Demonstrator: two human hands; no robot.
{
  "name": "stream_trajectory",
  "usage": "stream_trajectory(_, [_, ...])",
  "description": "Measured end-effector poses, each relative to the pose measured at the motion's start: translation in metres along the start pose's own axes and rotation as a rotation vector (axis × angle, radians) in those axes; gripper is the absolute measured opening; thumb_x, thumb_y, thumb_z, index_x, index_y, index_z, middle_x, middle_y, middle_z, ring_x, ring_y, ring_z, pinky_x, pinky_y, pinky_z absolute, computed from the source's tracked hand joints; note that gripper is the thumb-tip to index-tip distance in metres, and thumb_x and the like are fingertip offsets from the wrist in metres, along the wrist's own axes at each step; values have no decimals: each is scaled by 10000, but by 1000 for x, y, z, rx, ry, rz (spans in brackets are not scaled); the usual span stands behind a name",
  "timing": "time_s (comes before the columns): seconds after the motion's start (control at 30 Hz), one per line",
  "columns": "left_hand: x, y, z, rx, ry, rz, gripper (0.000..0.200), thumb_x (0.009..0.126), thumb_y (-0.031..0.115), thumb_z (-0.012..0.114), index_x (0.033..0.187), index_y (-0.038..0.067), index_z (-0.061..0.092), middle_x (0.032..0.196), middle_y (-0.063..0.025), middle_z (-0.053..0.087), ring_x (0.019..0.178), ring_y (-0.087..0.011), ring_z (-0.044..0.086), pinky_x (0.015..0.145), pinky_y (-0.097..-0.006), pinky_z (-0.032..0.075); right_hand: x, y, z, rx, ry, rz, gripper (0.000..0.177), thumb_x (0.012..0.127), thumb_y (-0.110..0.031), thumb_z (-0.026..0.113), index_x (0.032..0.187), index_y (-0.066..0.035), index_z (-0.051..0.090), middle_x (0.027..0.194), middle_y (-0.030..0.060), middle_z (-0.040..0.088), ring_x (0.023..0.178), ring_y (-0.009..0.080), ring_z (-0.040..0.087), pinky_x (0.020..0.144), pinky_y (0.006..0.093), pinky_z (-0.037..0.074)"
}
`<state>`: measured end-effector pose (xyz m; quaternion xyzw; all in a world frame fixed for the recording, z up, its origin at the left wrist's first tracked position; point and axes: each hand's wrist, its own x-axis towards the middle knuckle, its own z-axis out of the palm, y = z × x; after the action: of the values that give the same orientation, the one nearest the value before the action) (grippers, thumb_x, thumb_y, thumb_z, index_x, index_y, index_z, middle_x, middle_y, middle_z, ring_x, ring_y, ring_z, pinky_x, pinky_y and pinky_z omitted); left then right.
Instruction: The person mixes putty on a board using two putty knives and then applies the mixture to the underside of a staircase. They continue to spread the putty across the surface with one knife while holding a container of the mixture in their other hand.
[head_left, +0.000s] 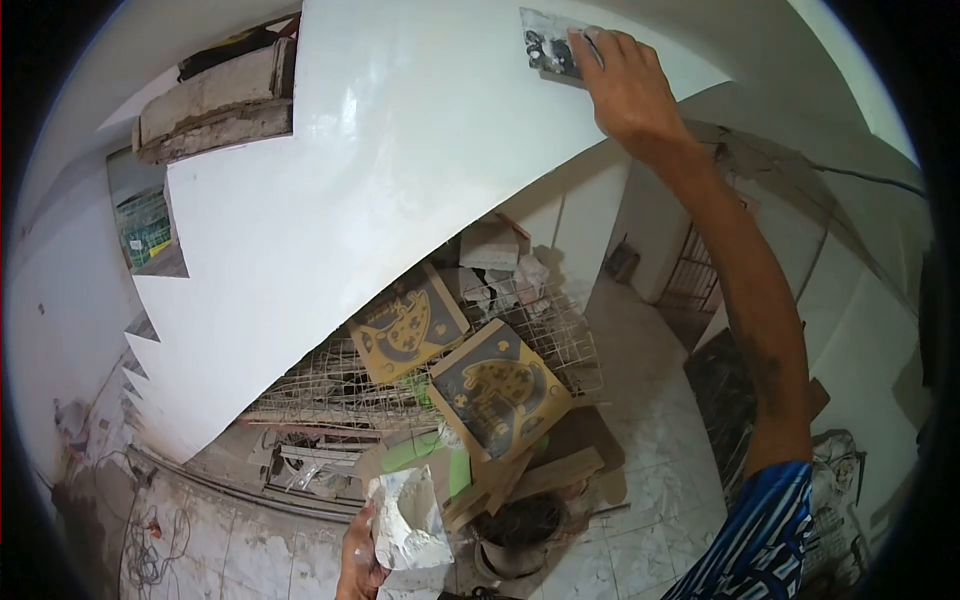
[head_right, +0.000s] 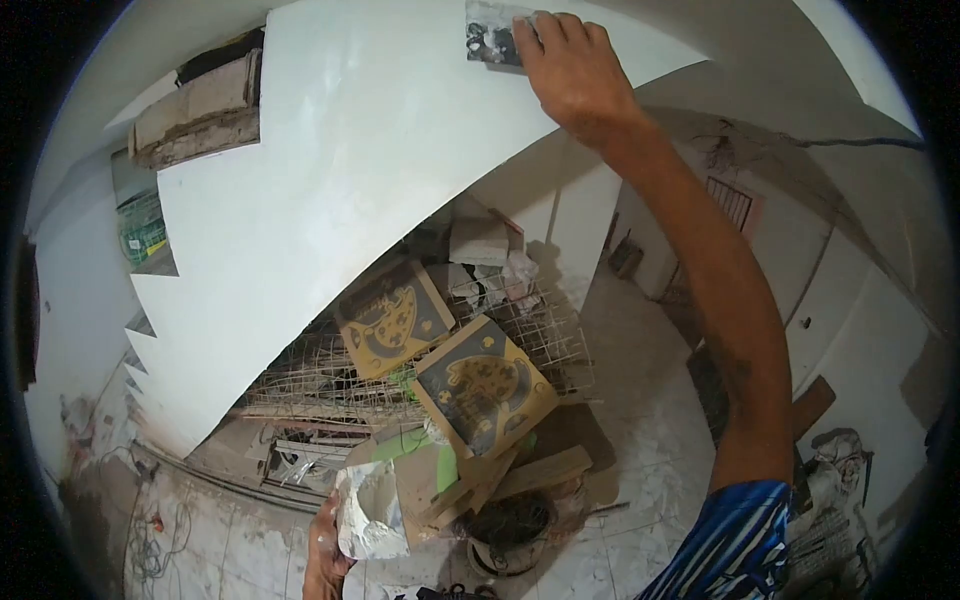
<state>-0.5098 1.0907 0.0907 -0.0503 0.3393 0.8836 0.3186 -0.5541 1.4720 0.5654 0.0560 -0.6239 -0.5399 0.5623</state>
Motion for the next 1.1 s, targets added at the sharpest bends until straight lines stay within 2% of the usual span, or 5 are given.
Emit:
stream_trajectory(0.3, [3,5,4,22,-58,-22,555,1022,348,460,1430,-28,431,1317,-197,607,1135,-311,661,947,-440,573,-64,-101,-42,157,-92,-53,496,854,-134,594,1319,34,563,1199,173,573,1151,292,511,956,464,405])
stream_trajectory(0.4, [-2,7,22,-44,23,-21,492,1029,316,440,1383,-25,476,1204,-162,672,954,-260,730,774,-378,638,-87,-133,-66,302,-208,-99,506,863,-147,595,1326,52,550,1233,194,564,1197,314,492,996,487,386])
stream_trajectory(0.5, [1,7,6,48,-36,-32,554,1020,341,470,1433,-27,432,1336,-200,595,1147,-312,654,956,-438,568,-101,-143,-84,418,-195,-167,510,874,-150,592,1335,60,540,1270,201,556,1209,327,496,1023,502,380])
stream_trajectory(0.93, [1,1,1,-14,-42,2,526,1014,320,488,1414,-20,450,1309,-182,617,1116,-305,669,932,-435,582,10,-17,-23,38,260,-87,464,827,-98,638,1272,28,596,1142,120,619,1059,252,583,924,434,452])
stream_trajectory(1.1, [3,0,-5,4,-29,-9,534,1019,329,477,1420,-22,442,1308,-188,616,1118,-313,668,933,-444,580,47,-9,-28,187,-178,36,478,888,33,511,1364,74,503,1330,278,513,1274,401,478,1100,493,365])
